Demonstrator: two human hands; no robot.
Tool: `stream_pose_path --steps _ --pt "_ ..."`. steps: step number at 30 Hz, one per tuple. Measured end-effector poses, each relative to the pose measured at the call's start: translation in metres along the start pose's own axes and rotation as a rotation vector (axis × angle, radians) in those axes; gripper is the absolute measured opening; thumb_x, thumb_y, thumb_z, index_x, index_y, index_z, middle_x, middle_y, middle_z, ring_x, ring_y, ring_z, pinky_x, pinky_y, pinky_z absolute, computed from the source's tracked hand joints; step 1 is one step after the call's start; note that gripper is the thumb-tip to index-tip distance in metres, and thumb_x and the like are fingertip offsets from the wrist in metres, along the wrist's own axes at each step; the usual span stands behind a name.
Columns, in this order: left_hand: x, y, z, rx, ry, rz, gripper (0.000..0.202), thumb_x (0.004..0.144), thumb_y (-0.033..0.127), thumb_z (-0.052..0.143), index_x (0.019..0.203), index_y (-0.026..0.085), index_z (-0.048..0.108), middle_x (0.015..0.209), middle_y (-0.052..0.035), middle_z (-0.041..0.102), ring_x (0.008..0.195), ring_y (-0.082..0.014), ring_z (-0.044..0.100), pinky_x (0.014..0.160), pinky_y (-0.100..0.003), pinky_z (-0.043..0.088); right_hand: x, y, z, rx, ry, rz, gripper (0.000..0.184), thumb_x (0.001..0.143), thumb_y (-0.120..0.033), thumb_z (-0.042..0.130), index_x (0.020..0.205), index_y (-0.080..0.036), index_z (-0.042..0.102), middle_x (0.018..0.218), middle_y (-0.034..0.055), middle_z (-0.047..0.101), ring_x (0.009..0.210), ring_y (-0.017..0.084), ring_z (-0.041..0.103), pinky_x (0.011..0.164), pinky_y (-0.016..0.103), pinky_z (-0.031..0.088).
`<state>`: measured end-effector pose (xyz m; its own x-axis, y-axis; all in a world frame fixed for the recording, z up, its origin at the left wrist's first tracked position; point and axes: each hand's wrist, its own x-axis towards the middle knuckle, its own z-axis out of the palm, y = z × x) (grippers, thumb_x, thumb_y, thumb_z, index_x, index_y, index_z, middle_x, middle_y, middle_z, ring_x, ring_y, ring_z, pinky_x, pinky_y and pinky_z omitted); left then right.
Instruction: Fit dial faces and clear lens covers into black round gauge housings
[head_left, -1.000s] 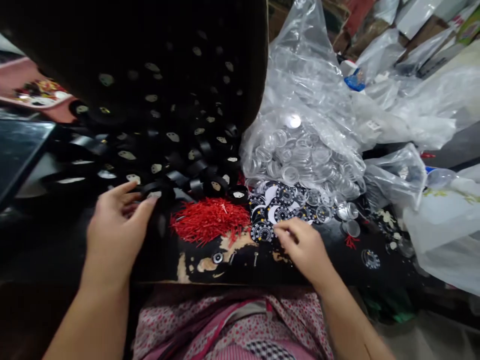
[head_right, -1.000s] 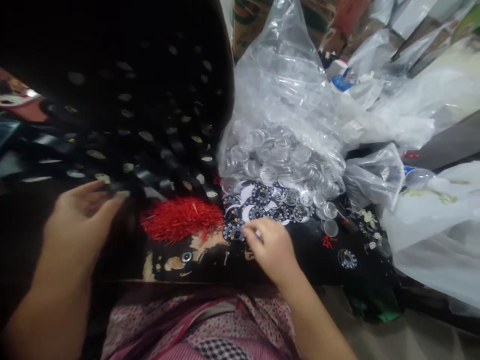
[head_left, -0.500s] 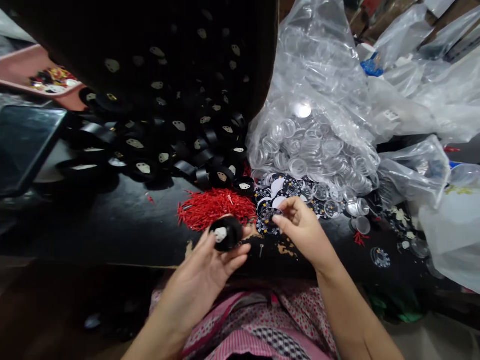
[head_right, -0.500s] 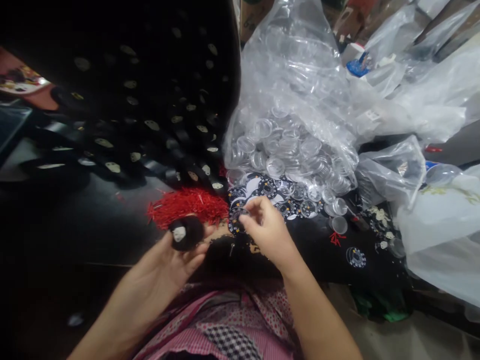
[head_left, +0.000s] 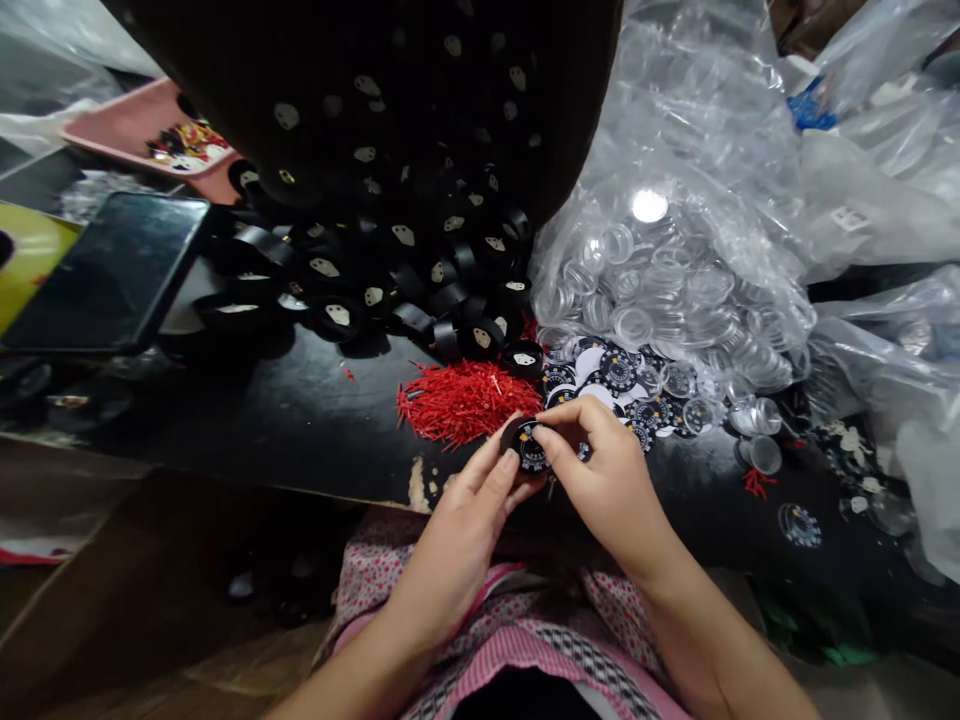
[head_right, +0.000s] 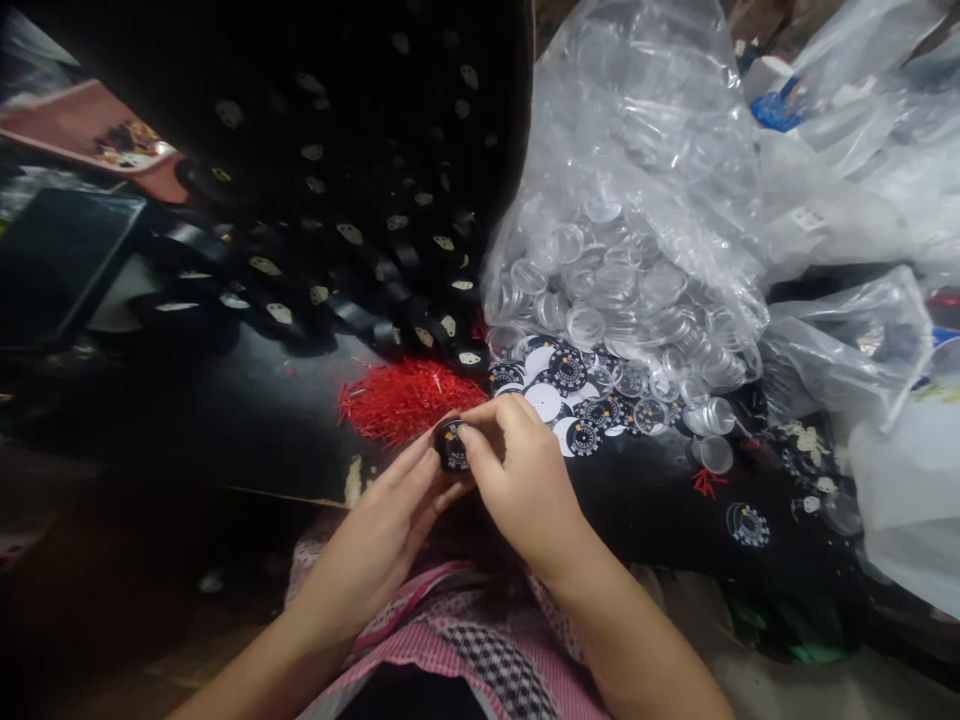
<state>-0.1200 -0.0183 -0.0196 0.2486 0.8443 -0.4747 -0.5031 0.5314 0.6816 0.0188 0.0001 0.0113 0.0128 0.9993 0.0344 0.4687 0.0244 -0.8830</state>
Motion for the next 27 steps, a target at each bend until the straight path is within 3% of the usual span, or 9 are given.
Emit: stream_pose_path --steps 3,7,11,14,17,20,23,27 --pt "-0.001 -0.002 -0.005 0.064 -0.035 0.022 0.036 0.09 0.039 0.064 0.126 0.035 0.065 0.141 0.0015 0.059 0.132 -0.0252 0.052 0.104 -0.035 0.05 0.001 0.001 0.0 0.042 -0.045 0.091 0.002 0.089 -0.024 0.06 0.09 -0.022 0.061 0.084 -0.0005 0.065 0.076 0.015 0.062 0.07 0.029 0.049" --pt "0.001 -0.004 -0.011 0.107 -0.085 0.051 0.035 0.09 0.037 0.064 0.125 0.035 0.065 0.137 0.0011 0.062 0.129 -0.0242 0.054 0.105 -0.036 0.05 0.002 0.002 -0.006 0.005 -0.084 0.164 0.011 0.088 -0.03 0.063 0.086 -0.022 0.055 0.08 -0.002 0.062 0.072 0.014 0.059 0.065 0.028 0.047" --pt "0.001 -0.007 -0.013 0.178 -0.07 0.021 0.035 0.086 0.032 0.069 0.12 0.029 0.066 0.132 -0.0022 0.065 0.122 -0.0238 0.06 0.1 -0.035 0.052 -0.007 0.005 -0.009 0.052 -0.206 0.206 0.012 0.088 -0.028 0.062 0.095 -0.023 0.053 0.086 -0.0018 0.061 0.072 0.013 0.058 0.063 0.026 0.046" --pt "-0.005 -0.008 -0.016 0.299 -0.071 0.014 0.032 0.085 0.027 0.068 0.117 0.025 0.067 0.124 -0.0049 0.069 0.117 -0.0251 0.063 0.099 -0.038 0.053 -0.02 0.01 -0.01 0.127 -0.278 0.198 0.007 0.092 -0.021 0.053 0.098 -0.023 0.051 0.088 -0.0016 0.06 0.075 0.012 0.059 0.066 0.025 0.047" --pt "-0.014 -0.007 -0.023 0.413 -0.06 0.061 0.028 0.085 0.025 0.066 0.113 0.026 0.071 0.116 -0.0051 0.072 0.112 -0.0251 0.066 0.1 -0.039 0.052 -0.027 0.012 -0.012 0.056 -0.349 0.151 0.009 0.092 -0.022 0.055 0.101 -0.023 0.054 0.087 -0.0015 0.062 0.076 0.014 0.06 0.068 0.027 0.047" --pt "-0.019 -0.004 -0.034 0.414 0.048 0.076 0.026 0.083 0.027 0.069 0.108 0.027 0.073 0.113 -0.005 0.073 0.11 -0.0252 0.067 0.099 -0.038 0.052 -0.02 0.013 -0.01 -0.099 -0.385 0.041 0.011 0.094 -0.023 0.056 0.104 -0.023 0.06 0.092 0.0002 0.067 0.083 0.016 0.062 0.076 0.031 0.045" --pt "-0.02 0.0 -0.043 0.269 0.146 0.056 0.029 0.082 0.031 0.072 0.11 0.025 0.071 0.113 -0.0055 0.073 0.106 -0.0253 0.068 0.093 -0.036 0.056 -0.003 0.013 0.001 -0.465 -0.324 -0.106 0.013 0.095 -0.018 0.052 0.097 -0.02 0.065 0.097 0.0046 0.07 0.092 0.022 0.061 0.083 0.038 0.039" --pt "-0.018 0.005 -0.045 0.041 0.208 0.085 0.026 0.084 0.03 0.071 0.107 0.02 0.068 0.109 -0.007 0.073 0.104 -0.0247 0.069 0.092 -0.038 0.057 0.013 0.012 0.017 -0.858 -0.361 -0.276 0.015 0.096 -0.02 0.05 0.094 -0.017 0.065 0.092 0.0083 0.068 0.087 0.026 0.058 0.075 0.039 0.033"
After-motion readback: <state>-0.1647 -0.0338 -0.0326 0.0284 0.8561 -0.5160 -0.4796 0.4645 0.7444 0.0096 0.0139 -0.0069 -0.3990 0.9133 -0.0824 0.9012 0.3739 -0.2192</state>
